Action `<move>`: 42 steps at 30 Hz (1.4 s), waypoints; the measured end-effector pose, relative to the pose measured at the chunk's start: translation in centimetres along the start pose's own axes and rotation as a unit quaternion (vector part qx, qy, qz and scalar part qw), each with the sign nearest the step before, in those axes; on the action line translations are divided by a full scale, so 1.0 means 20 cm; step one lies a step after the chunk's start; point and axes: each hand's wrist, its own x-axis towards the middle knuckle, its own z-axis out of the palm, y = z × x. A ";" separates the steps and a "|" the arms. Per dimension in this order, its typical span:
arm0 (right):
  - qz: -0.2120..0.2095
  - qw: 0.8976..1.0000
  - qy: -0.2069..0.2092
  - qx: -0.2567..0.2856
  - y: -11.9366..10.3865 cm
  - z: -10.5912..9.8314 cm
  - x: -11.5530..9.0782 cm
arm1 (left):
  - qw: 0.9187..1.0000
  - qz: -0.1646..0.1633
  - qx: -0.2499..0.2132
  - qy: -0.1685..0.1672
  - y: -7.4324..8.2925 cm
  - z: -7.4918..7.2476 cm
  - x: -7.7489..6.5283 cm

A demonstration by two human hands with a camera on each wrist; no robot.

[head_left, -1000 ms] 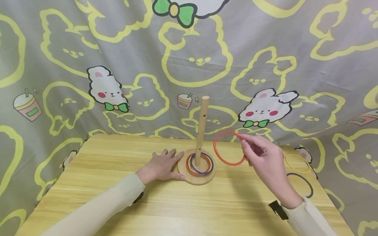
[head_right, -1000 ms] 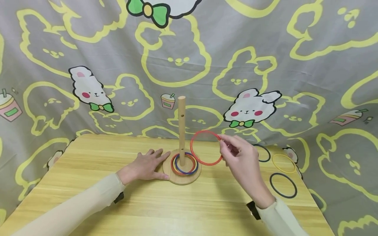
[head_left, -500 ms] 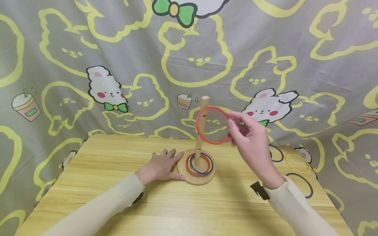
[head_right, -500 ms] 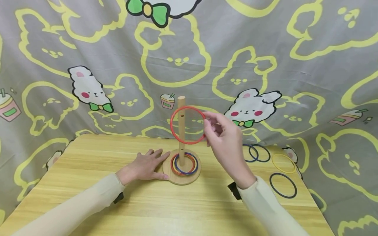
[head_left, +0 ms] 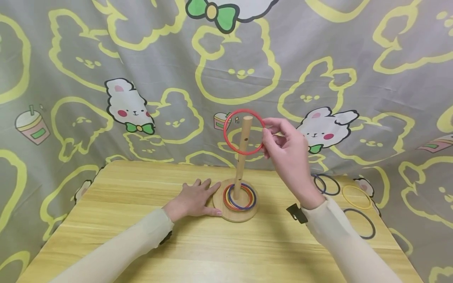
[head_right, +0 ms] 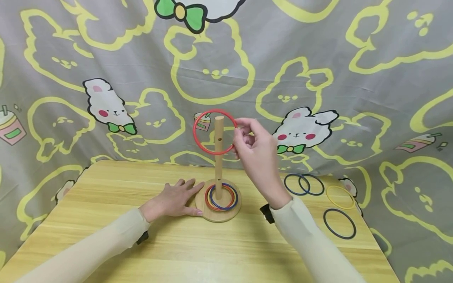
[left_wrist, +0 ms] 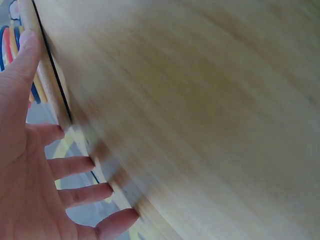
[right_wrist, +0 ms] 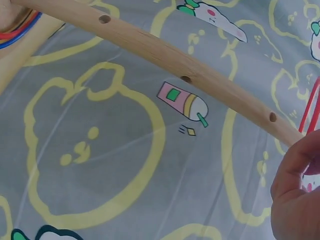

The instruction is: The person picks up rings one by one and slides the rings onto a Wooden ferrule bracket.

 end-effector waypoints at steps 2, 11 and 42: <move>0.014 1.000 -0.005 -0.009 0.02 0.00 0.00 | 1.000 0.001 0.000 -0.002 0.00 0.00 0.00; 0.063 0.996 -0.037 -0.043 0.13 0.02 -0.04 | 1.000 0.000 0.003 0.000 0.00 0.00 -0.01; 0.248 0.956 -0.139 -0.071 0.63 0.15 -0.42 | 1.000 0.004 0.001 0.004 0.00 0.00 0.00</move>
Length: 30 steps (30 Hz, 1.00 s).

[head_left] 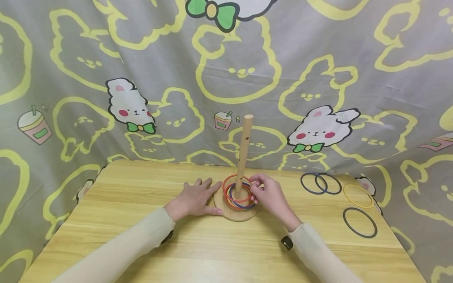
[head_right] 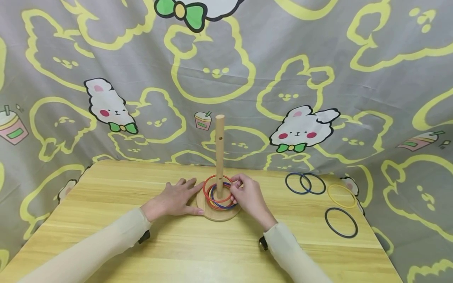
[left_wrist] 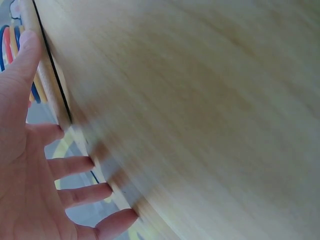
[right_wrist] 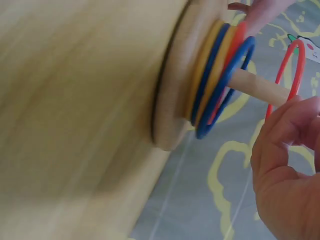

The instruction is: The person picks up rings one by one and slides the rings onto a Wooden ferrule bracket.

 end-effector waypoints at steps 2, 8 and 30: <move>0.004 1.000 -0.004 -0.001 0.02 0.01 0.00 | 1.000 0.000 -0.003 0.003 0.00 0.00 0.00; 0.010 0.999 -0.025 -0.018 0.06 0.02 0.01 | 1.000 -0.008 -0.010 -0.001 0.01 0.00 -0.02; 0.000 0.995 0.015 -0.096 0.11 -0.03 -0.01 | 1.000 -0.007 -0.006 0.000 0.01 0.00 0.00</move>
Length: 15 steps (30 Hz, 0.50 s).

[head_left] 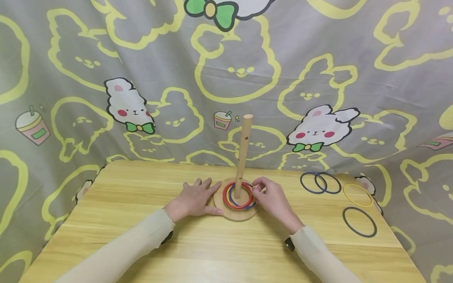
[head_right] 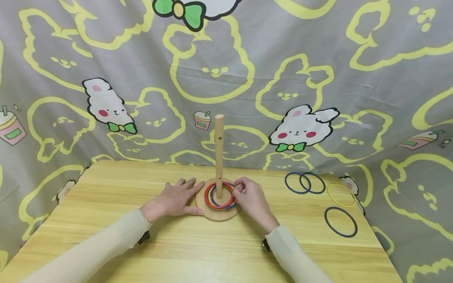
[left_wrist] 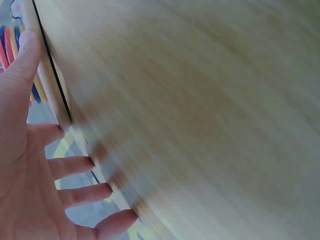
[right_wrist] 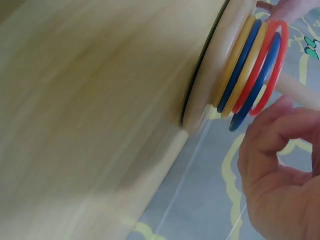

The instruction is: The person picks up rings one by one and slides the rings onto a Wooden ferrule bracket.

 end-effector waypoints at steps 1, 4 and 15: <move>-0.007 1.000 0.007 -0.005 0.01 -0.02 0.00 | 1.000 0.000 -0.001 -0.001 0.00 0.00 0.00; -0.027 0.999 0.032 -0.014 0.07 -0.07 0.00 | 1.000 -0.001 0.004 -0.002 0.00 0.00 0.00; -0.019 0.993 0.069 -0.094 0.37 -0.40 0.01 | 1.000 0.001 0.008 -0.001 0.00 0.00 0.00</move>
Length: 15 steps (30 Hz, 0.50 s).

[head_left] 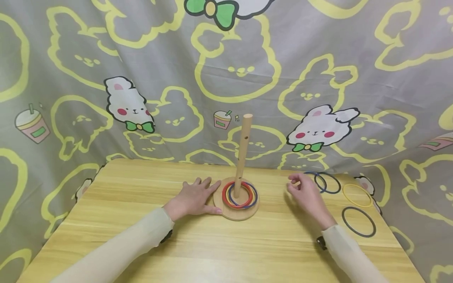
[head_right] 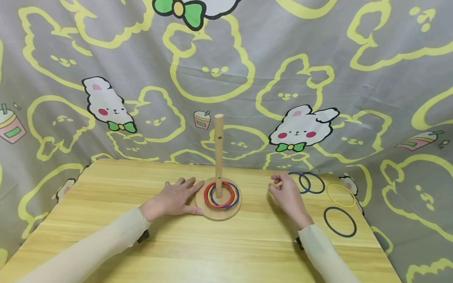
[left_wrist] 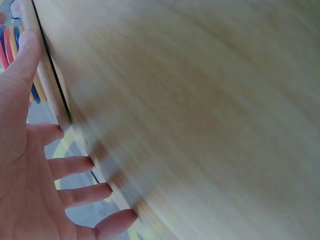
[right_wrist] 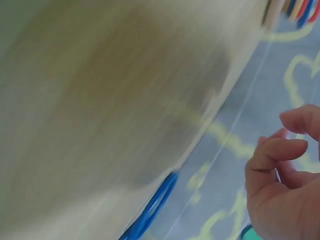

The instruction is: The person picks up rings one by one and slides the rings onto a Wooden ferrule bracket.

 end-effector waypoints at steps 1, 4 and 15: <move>0.001 1.000 -0.002 -0.014 0.04 -0.02 0.00 | 1.000 -0.001 -0.001 -0.001 0.00 0.00 0.00; 0.008 0.999 -0.016 -0.049 0.13 -0.08 0.02 | 1.000 -0.002 -0.002 -0.002 0.00 0.01 0.01; 0.038 0.990 -0.086 -0.103 0.30 -0.19 0.09 | 1.000 0.003 -0.006 0.003 0.00 0.00 0.00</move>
